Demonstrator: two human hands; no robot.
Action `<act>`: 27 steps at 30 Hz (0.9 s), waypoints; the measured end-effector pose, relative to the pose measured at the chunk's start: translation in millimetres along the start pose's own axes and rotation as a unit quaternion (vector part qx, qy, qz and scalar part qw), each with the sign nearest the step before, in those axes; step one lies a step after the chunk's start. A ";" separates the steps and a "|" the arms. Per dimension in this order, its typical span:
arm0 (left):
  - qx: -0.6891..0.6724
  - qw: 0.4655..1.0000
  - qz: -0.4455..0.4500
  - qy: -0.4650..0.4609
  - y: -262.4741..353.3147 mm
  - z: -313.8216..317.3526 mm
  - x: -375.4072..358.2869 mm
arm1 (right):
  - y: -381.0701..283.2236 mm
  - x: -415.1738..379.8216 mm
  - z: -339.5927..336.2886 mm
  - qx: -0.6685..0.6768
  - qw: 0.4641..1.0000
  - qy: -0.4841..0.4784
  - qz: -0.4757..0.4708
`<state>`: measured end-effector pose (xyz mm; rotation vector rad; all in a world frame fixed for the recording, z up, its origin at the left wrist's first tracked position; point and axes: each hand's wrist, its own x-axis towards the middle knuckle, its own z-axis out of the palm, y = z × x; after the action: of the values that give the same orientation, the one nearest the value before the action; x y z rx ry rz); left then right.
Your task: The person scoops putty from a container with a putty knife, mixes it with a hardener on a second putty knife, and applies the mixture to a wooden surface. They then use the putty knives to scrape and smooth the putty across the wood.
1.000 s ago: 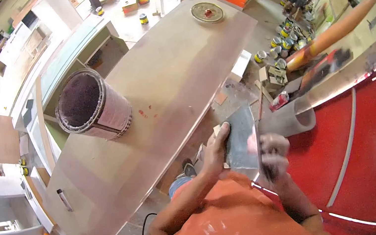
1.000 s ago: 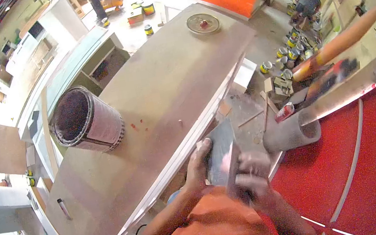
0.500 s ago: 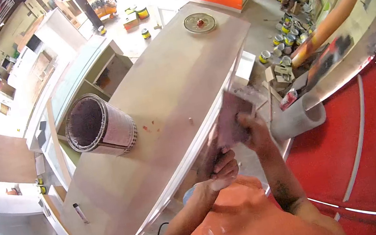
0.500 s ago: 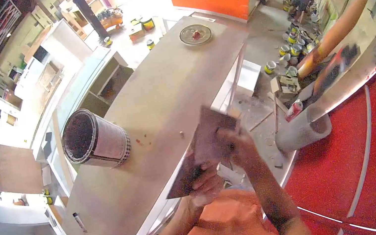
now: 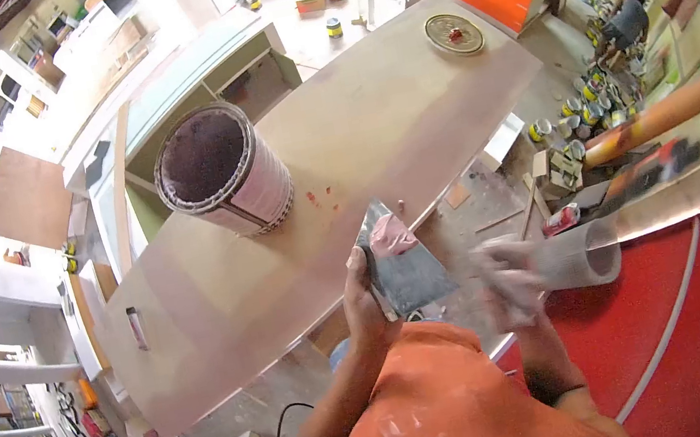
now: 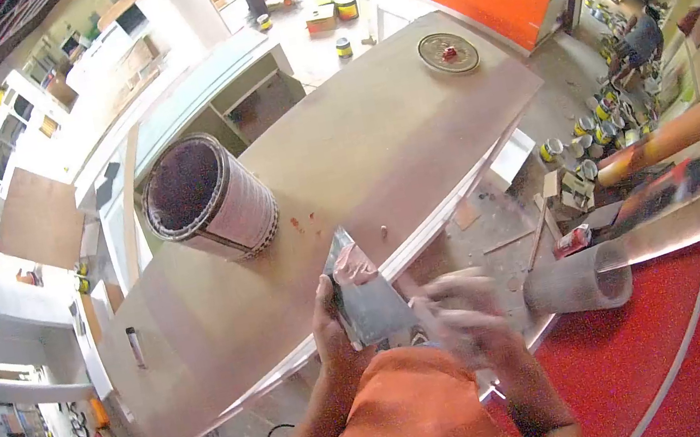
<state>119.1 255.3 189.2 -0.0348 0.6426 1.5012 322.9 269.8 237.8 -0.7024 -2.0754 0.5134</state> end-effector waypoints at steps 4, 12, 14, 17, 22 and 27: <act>0.169 0.980 0.108 0.000 22.8 -37.0 -0.3 | 24.5 15.0 24.5 -0.032 0.983 -0.173 0.053; -0.013 1.000 0.010 -0.018 24.6 -42.1 -16.0 | 32.8 39.3 36.5 -0.035 0.999 -0.021 0.017; -0.067 0.996 0.003 -0.060 23.5 -46.7 -16.7 | 53.5 55.5 41.2 -0.212 0.964 -0.148 0.063; -0.005 0.999 0.033 -0.007 25.1 -60.2 -13.7 | 82.8 62.7 55.9 -0.308 0.918 -0.237 0.073; -0.002 0.999 0.036 -0.026 32.6 -85.3 -8.9 | 89.0 65.5 51.1 -0.341 0.889 -0.301 0.042; 0.006 1.000 0.020 -0.008 27.1 -71.3 -6.7 | 75.4 86.9 17.5 -0.205 0.912 -0.341 0.102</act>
<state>67.9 223.0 142.2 0.0004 0.6432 1.5349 289.4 381.2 236.3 -1.1090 -2.8344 0.4832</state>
